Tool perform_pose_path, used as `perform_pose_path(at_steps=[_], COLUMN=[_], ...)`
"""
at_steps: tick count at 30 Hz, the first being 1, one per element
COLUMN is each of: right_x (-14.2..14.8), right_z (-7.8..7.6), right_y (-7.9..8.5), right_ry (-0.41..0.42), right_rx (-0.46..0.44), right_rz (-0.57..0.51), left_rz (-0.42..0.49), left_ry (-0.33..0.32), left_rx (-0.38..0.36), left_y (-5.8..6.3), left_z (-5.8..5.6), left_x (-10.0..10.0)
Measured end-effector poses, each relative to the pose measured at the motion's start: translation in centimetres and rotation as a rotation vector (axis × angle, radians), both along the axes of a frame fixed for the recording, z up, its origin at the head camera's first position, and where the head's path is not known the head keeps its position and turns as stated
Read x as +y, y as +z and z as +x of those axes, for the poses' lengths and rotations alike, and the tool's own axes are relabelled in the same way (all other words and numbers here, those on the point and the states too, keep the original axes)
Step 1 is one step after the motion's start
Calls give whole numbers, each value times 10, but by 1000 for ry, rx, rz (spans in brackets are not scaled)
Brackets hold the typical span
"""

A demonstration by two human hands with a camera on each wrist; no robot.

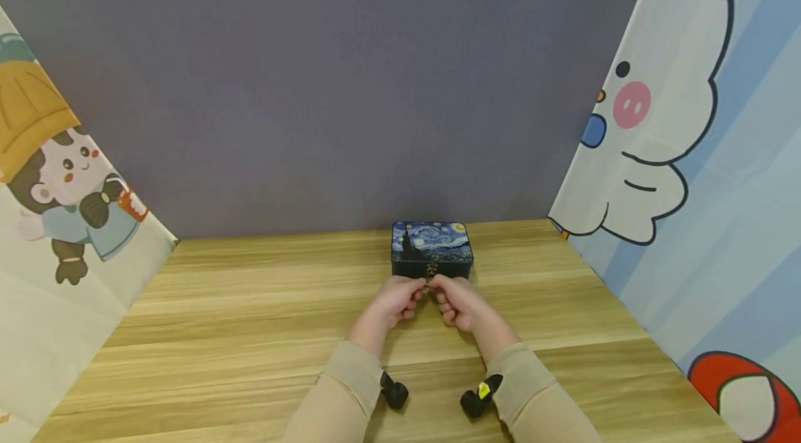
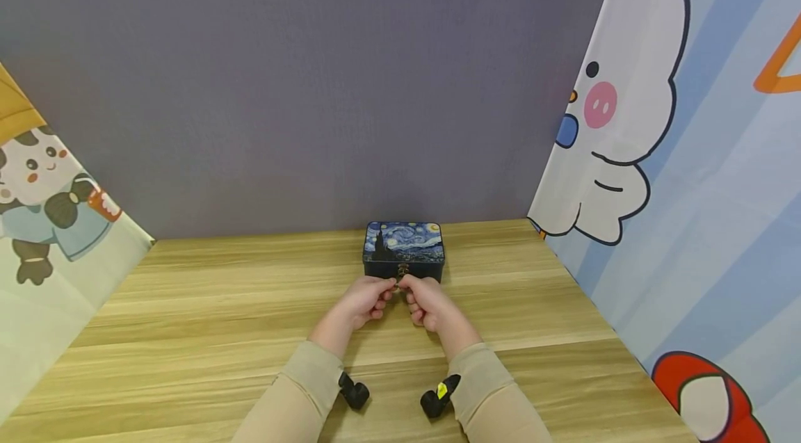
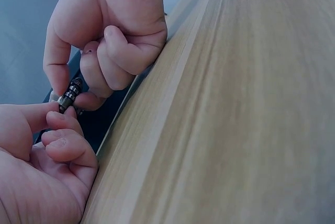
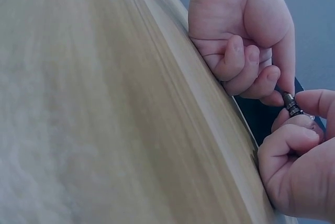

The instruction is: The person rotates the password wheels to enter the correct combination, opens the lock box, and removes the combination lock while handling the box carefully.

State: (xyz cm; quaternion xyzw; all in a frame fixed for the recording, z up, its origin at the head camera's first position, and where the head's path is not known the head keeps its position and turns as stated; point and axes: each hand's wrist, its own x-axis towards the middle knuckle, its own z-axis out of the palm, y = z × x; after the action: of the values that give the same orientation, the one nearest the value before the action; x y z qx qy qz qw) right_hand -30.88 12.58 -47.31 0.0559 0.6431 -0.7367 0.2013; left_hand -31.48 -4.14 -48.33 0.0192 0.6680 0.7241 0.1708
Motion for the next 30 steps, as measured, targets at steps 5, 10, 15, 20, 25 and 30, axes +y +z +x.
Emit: perform_pose_path(at_steps=[5, 10, 15, 20, 25, 30], right_x=[0, 0, 1, 1, 1, 1], right_z=[0, 0, 1, 1, 1, 2], right_y=[0, 2, 2, 3, 3, 3], right_ry=[3, 9, 10, 12, 19, 19], right_rx=[-1, -2, -5, -6, -6, -11], right_rz=[1, 3, 8, 10, 10, 14], left_rz=[0, 2, 5, 0, 5, 6], left_ry=[5, 0, -8, -9, -5, -3], left_rx=[9, 2, -8, -4, -8, -15], left_y=[1, 1, 1, 2, 2, 1], left_z=[0, 0, 0, 0, 1, 0], left_x=[0, 0, 0, 0, 0, 0])
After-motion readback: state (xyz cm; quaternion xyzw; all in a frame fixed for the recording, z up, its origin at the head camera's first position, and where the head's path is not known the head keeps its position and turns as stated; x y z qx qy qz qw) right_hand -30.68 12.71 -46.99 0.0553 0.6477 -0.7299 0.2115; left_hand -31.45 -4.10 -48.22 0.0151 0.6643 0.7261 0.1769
